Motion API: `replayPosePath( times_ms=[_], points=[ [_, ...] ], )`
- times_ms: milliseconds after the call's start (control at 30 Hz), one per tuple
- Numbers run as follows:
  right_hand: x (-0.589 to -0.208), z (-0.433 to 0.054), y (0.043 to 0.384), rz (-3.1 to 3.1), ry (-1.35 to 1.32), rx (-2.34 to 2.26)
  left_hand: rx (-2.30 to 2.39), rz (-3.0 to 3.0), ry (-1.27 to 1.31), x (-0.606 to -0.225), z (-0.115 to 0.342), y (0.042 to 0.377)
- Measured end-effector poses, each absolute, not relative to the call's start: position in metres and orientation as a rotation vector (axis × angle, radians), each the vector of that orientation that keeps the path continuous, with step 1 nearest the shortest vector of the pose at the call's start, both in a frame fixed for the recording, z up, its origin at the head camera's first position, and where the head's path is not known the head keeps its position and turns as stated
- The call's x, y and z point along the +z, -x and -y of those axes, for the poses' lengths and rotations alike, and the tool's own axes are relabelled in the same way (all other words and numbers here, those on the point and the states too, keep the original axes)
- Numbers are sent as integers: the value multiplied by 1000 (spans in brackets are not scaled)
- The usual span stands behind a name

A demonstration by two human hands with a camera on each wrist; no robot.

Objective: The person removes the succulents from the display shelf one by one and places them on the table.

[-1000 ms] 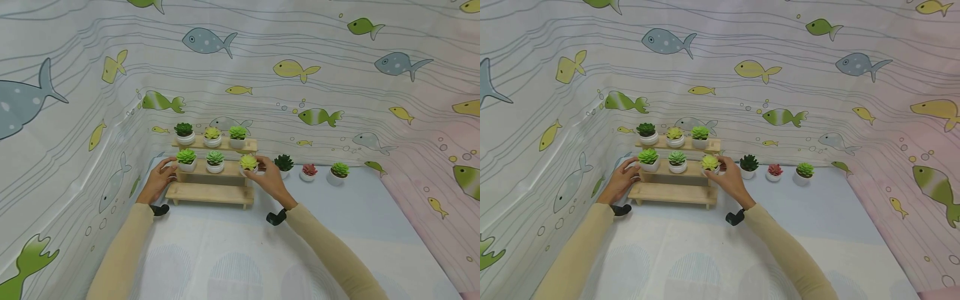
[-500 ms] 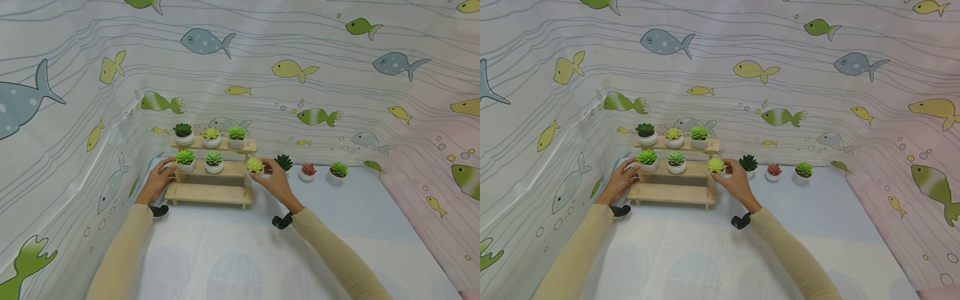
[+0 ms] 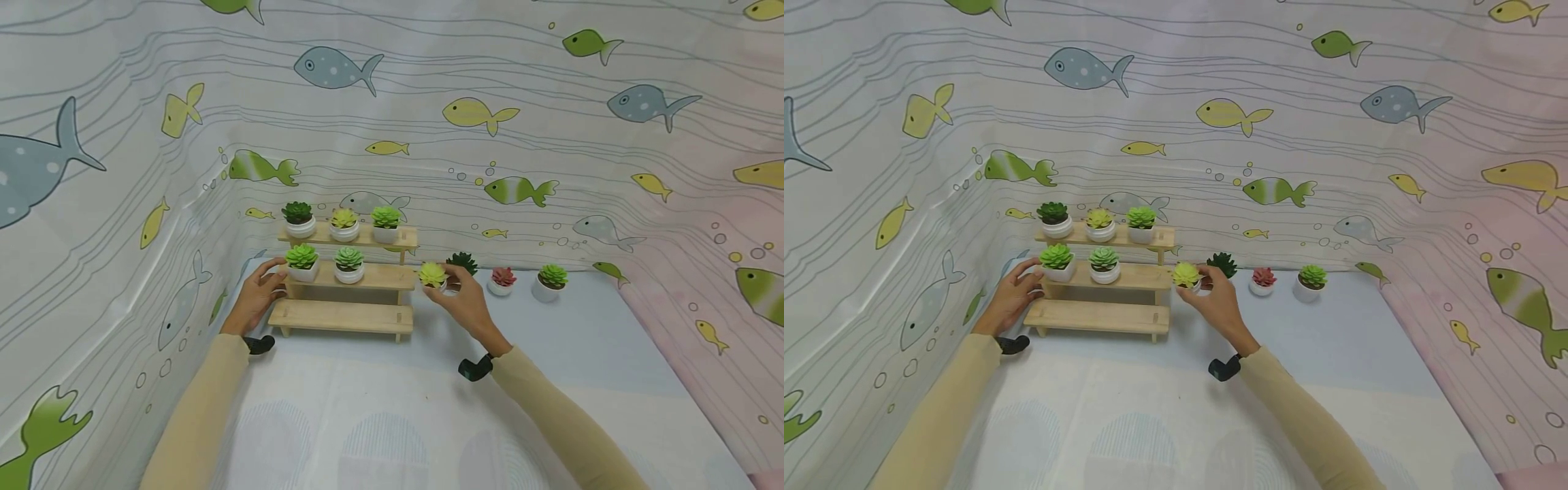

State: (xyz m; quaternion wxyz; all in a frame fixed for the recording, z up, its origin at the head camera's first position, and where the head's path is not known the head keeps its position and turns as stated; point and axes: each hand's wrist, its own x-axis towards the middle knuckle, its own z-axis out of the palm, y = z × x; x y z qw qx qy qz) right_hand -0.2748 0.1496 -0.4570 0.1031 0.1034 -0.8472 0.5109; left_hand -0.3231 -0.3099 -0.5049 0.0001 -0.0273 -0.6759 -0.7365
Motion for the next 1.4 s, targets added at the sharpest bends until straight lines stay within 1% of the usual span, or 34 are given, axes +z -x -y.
replayPosePath(
  times_ms=[200, 667, 1000, 1400],
  points=[
    [-461, -162, 269, 2507, -260, 1529, -2358, 2131, 70, -491, 306, 315],
    [-472, -187, 259, 2513, -197, 1558, -2318, 2117, 86, -513, 313, 329],
    [-486, -204, 256, 2543, -131, 1552, -2316, 2138, 114, -512, 315, 330],
    [-504, -219, 258, 2600, -24, 1542, -2285, 2153, 85, -512, 313, 330]
  ],
)
